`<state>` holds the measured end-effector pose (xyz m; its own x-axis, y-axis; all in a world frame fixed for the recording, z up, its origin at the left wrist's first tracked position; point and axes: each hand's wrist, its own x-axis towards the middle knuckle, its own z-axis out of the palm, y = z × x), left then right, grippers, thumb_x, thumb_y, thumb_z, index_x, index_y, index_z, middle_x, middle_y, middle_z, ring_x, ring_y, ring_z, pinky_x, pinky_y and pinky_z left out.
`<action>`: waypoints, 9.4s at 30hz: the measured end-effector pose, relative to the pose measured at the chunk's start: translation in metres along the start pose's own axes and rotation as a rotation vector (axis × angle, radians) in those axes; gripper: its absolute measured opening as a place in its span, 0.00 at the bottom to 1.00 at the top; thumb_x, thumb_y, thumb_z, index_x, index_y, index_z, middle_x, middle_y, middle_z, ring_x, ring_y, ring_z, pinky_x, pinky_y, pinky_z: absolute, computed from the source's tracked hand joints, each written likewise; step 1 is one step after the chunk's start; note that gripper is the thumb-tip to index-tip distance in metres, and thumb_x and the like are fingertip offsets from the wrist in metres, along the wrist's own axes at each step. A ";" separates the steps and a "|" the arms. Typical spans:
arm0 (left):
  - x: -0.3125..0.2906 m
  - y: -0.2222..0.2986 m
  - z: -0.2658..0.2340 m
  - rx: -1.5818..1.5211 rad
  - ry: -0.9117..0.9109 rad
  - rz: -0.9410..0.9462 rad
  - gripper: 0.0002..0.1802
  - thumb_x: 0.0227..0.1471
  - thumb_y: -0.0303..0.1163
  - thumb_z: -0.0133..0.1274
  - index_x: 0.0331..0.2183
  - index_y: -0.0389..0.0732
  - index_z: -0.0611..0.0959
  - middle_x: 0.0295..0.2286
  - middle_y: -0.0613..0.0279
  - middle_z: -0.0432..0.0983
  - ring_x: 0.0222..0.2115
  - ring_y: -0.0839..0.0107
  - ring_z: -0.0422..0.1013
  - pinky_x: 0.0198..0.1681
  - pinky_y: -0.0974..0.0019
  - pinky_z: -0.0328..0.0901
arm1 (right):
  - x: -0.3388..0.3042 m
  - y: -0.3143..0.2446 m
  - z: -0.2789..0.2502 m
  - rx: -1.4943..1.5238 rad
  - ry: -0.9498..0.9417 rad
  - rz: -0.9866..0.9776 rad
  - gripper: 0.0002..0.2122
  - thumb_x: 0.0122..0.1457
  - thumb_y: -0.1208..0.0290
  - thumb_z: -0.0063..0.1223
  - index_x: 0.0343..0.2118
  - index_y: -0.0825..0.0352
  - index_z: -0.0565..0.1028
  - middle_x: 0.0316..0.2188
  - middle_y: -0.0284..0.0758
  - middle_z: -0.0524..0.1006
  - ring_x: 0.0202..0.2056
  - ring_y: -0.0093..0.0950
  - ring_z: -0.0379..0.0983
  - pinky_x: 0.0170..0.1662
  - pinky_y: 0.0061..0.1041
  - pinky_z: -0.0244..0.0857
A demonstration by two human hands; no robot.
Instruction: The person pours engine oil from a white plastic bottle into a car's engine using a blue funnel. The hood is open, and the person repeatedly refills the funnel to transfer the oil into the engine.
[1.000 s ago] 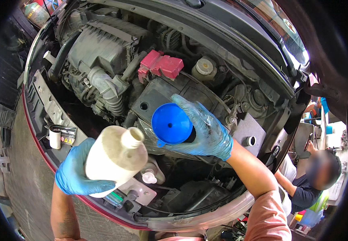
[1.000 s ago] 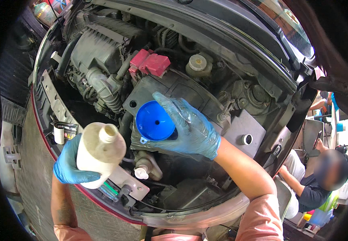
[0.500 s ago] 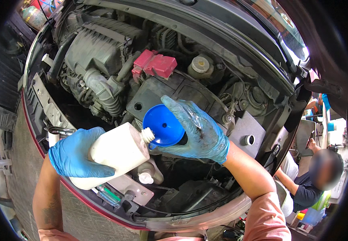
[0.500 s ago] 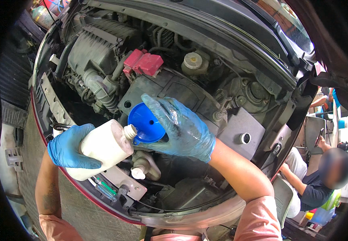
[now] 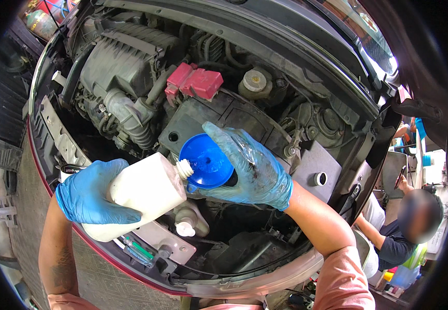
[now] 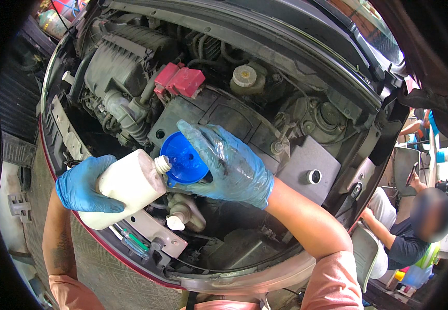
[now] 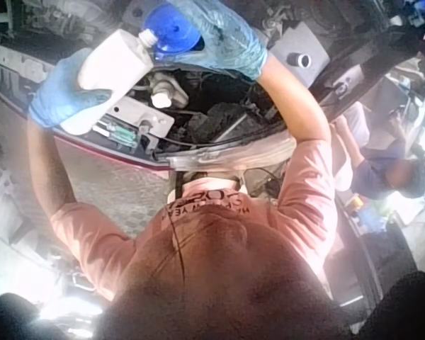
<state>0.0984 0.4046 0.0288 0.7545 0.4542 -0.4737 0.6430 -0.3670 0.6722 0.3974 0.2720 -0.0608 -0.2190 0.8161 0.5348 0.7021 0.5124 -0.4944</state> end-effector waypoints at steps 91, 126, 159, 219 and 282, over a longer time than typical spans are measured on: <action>-0.006 0.001 0.013 -0.023 -0.009 0.019 0.36 0.35 0.50 0.78 0.39 0.34 0.82 0.30 0.52 0.83 0.30 0.61 0.80 0.37 0.62 0.73 | -0.007 0.006 0.008 0.066 0.023 0.004 0.50 0.43 0.53 0.79 0.66 0.74 0.63 0.56 0.52 0.74 0.50 0.48 0.76 0.53 0.41 0.73; -0.118 -0.115 0.140 -0.462 1.053 -0.220 0.65 0.34 0.35 0.76 0.69 0.40 0.57 0.64 0.54 0.63 0.65 0.59 0.61 0.69 0.52 0.56 | -0.014 0.018 0.000 0.777 0.059 0.626 0.58 0.41 0.73 0.81 0.72 0.67 0.48 0.62 0.43 0.68 0.63 0.33 0.66 0.67 0.36 0.58; -0.010 -0.003 0.027 -0.179 0.037 0.115 0.40 0.31 0.40 0.80 0.45 0.32 0.80 0.37 0.55 0.81 0.37 0.67 0.78 0.42 0.63 0.72 | -0.009 0.009 0.008 0.059 0.007 -0.018 0.51 0.40 0.58 0.83 0.65 0.74 0.62 0.60 0.53 0.72 0.53 0.48 0.77 0.56 0.41 0.72; -0.044 -0.026 0.044 -0.404 0.238 0.121 0.51 0.34 0.42 0.79 0.56 0.30 0.73 0.47 0.52 0.79 0.47 0.65 0.75 0.52 0.59 0.69 | -0.008 0.006 0.002 0.043 -0.102 0.121 0.51 0.41 0.56 0.82 0.65 0.74 0.62 0.59 0.54 0.72 0.54 0.47 0.76 0.58 0.41 0.71; -0.092 -0.070 0.085 -0.798 1.036 -0.047 0.74 0.25 0.45 0.80 0.69 0.36 0.57 0.63 0.47 0.66 0.63 0.54 0.65 0.69 0.51 0.57 | -0.005 0.011 -0.004 0.859 0.173 0.728 0.59 0.38 0.62 0.82 0.72 0.67 0.52 0.62 0.44 0.69 0.62 0.36 0.68 0.67 0.37 0.60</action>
<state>-0.0050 0.3193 -0.0228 0.0524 0.9944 -0.0913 0.1416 0.0831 0.9864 0.4091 0.2730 -0.0664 0.1935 0.9809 -0.0173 -0.0864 -0.0005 -0.9963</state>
